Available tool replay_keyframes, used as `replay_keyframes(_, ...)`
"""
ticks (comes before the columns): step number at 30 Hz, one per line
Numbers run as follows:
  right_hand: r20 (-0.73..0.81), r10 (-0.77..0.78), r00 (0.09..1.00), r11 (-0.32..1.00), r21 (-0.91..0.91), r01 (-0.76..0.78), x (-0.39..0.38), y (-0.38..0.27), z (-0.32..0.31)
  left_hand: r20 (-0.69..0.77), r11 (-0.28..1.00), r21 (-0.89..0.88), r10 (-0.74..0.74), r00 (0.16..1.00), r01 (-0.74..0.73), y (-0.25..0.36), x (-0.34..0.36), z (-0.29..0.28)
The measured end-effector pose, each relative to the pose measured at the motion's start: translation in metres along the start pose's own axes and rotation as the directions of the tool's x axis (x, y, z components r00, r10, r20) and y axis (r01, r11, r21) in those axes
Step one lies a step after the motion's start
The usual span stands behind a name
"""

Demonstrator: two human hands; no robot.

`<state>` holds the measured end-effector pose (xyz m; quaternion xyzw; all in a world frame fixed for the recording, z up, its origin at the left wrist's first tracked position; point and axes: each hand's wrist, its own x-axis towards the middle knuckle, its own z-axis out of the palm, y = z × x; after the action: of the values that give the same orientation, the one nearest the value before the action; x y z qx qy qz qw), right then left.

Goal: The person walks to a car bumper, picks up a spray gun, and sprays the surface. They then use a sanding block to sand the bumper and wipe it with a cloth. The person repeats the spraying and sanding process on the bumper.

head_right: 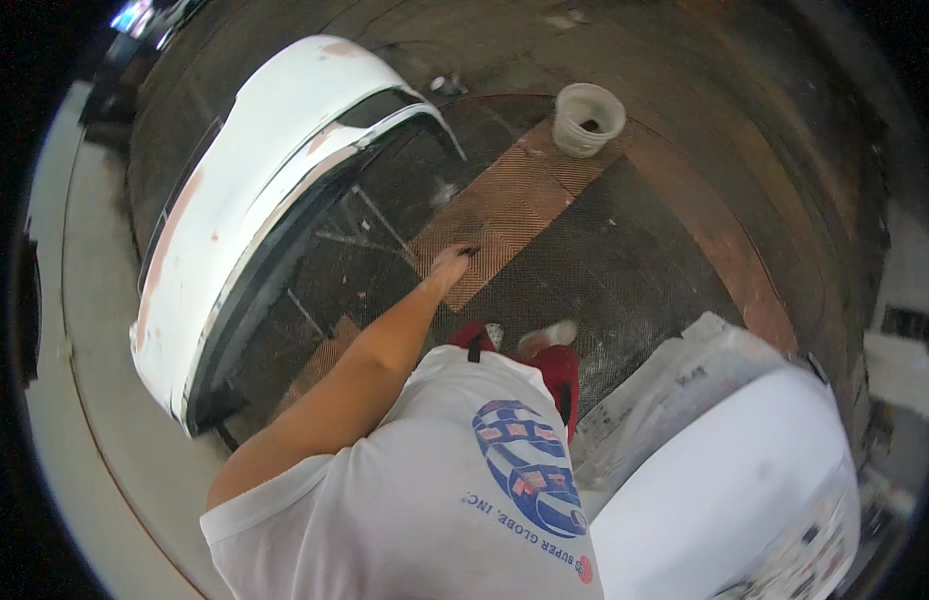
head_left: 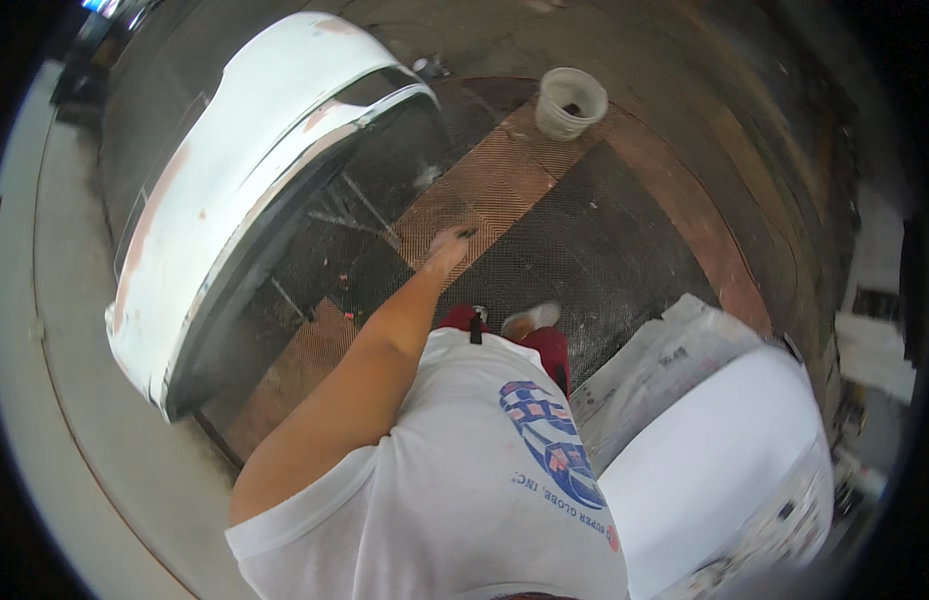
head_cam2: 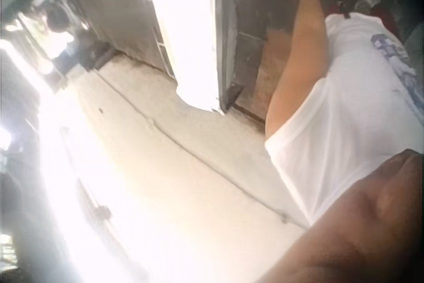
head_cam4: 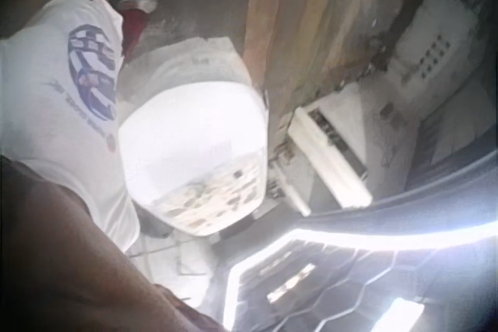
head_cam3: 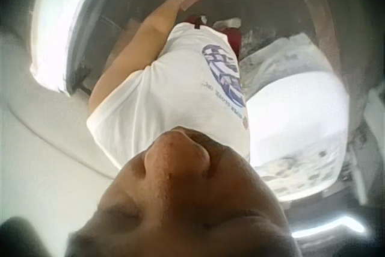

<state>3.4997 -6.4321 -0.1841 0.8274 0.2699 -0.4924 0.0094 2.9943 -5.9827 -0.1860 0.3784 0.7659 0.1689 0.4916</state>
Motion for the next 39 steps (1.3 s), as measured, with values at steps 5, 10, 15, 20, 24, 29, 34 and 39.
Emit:
replay_keyframes(5, 0.025, -0.061, 0.998, 0.997, -0.048, 0.062, 0.101, -0.104, -0.104, 0.103, 0.689, -0.678, -0.256, 0.961, 0.257, 0.082, 0.075, 0.05)
replay_keyframes(10, -0.065, -0.169, 0.984, 0.974, -0.164, 0.156, 0.251, -0.229, -0.255, 0.135, 0.416, -0.872, -0.306, 0.943, 0.259, 0.169, 0.124, 0.071)
replay_keyframes(15, -0.235, -0.416, 0.878, 0.894, -0.283, 0.348, 0.397, -0.423, -0.431, 0.145, 0.361, -0.912, -0.155, 0.977, 0.192, 0.266, 0.208, 0.109)
replay_keyframes(20, -0.22, -0.588, 0.779, 0.794, -0.34, 0.503, 0.401, -0.68, -0.497, 0.003, 0.318, -0.948, -0.093, 0.996, 0.033, 0.337, 0.281, 0.127)
replay_keyframes(24, -0.026, -0.747, 0.664, 0.633, -0.33, 0.7, 0.422, -0.796, -0.48, 0.083, 0.03, -0.995, -0.185, 0.979, 0.09, 0.381, 0.364, 0.131)
replay_keyframes(29, 0.112, -0.597, 0.794, 0.653, -0.507, 0.563, 0.427, -0.837, -0.485, 0.081, 0.161, -0.977, -0.324, 0.943, 0.139, 0.496, 0.393, 0.102)
replay_keyframes(34, -0.063, -0.558, 0.828, 0.827, -0.119, 0.549, 0.463, -0.923, -0.501, 0.071, 0.475, -0.875, -0.059, 0.996, 0.091, 0.517, 0.444, 0.1)
replay_keyframes(39, 0.058, -0.593, 0.803, 0.804, 0.09, 0.588, 0.456, -1.079, -0.477, 0.254, 0.611, -0.79, 0.248, 0.935, 0.052, 0.62, 0.438, 0.092)
